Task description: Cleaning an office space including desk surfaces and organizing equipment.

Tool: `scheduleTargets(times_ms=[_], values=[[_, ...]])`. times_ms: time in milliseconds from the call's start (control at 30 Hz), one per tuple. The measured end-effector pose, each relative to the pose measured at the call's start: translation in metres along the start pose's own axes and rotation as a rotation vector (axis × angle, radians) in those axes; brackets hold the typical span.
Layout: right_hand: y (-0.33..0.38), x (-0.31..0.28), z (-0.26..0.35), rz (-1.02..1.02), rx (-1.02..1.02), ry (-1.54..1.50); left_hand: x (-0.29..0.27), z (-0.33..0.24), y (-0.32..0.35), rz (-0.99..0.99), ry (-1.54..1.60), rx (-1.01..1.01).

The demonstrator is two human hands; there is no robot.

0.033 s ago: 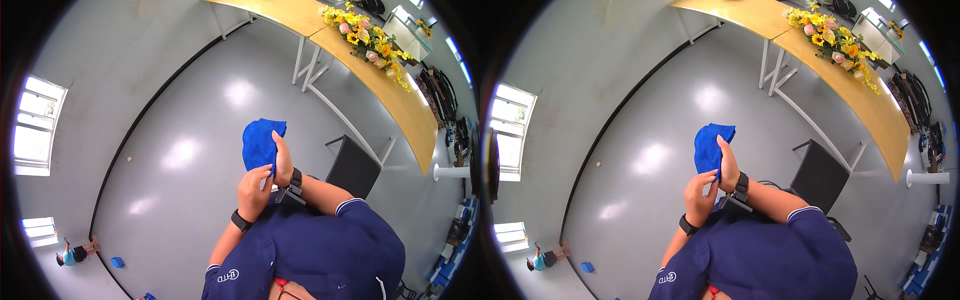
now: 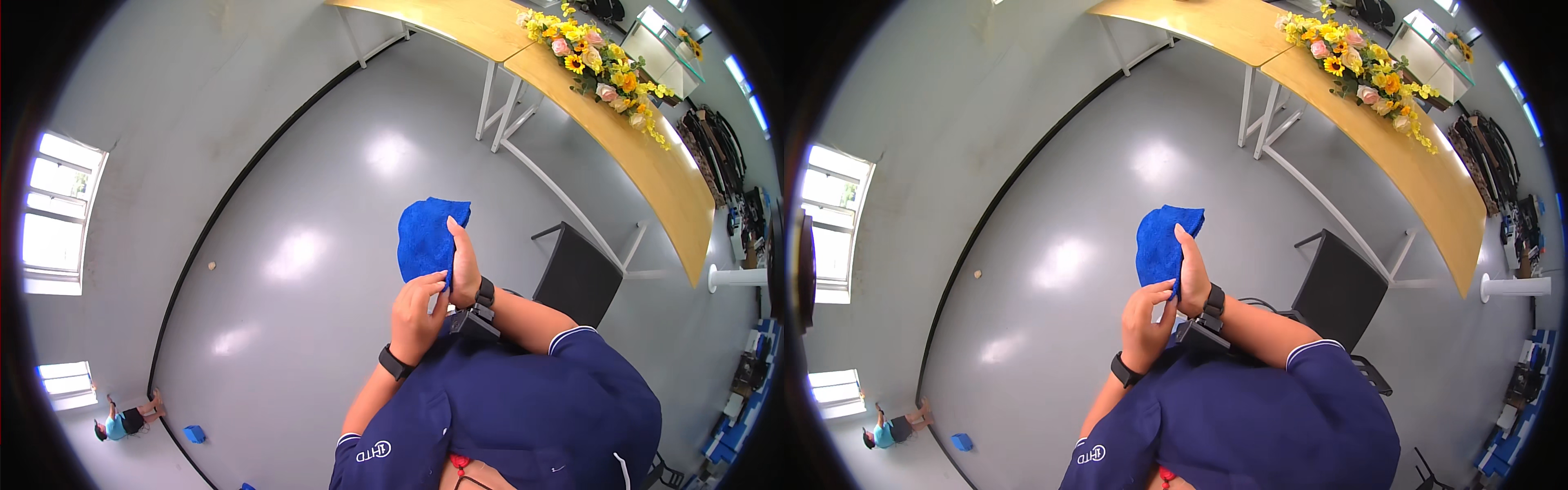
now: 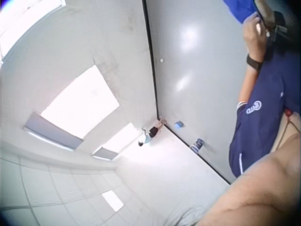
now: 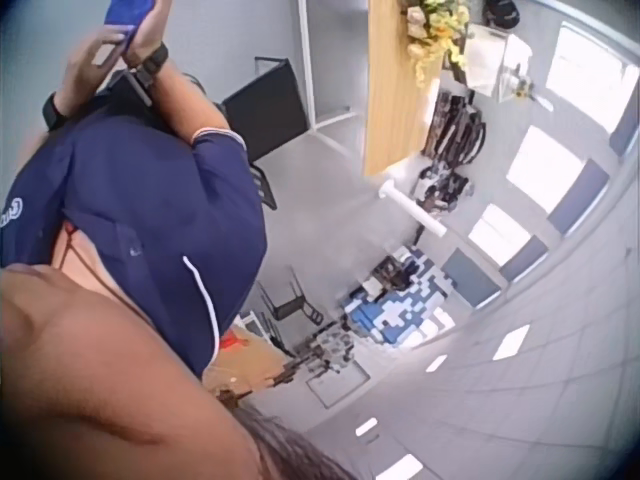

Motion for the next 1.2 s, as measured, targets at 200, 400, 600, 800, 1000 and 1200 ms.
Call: scheduleTargets(times_ms=[200, 400, 600, 800, 1000, 1200], values=[[-0.055, -0.018, 0.022, -0.108, -0.097, -0.063, -0.012, 0.047, -0.059, 0.289, 0.115, 0.088], [-0.097, 0.001, 0.04, -0.176, -0.215, -0.059, -0.03, 0.096, -0.128, 0.487, 0.302, 0.165], [-0.124, -0.009, 0.055, -0.306, -0.423, -0.115, -0.018, 0.125, -0.18, 0.623, 0.262, 0.4], [-0.118, -0.042, 0.085, -0.451, -0.692, 0.02, 0.009, 0.145, -0.245, 0.626, 0.719, 0.145], [-0.124, -0.082, 0.139, -0.571, -0.618, 0.331, 0.03, 0.138, -0.331, 0.715, 0.906, -0.019], [-0.15, -0.089, 0.225, -0.185, -0.322, 1.266, 0.07, 0.123, -0.393, 0.714, 0.869, -0.174]])
Point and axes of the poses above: each hand's wrist, its own y-axis away from the middle knuckle, its own x-axis out of the palm, z = x × y, the point moved 1 cm from there along -y, towards the middle knuckle, and after that the axes turned 14 degrees about z, right-handed, at the moved point
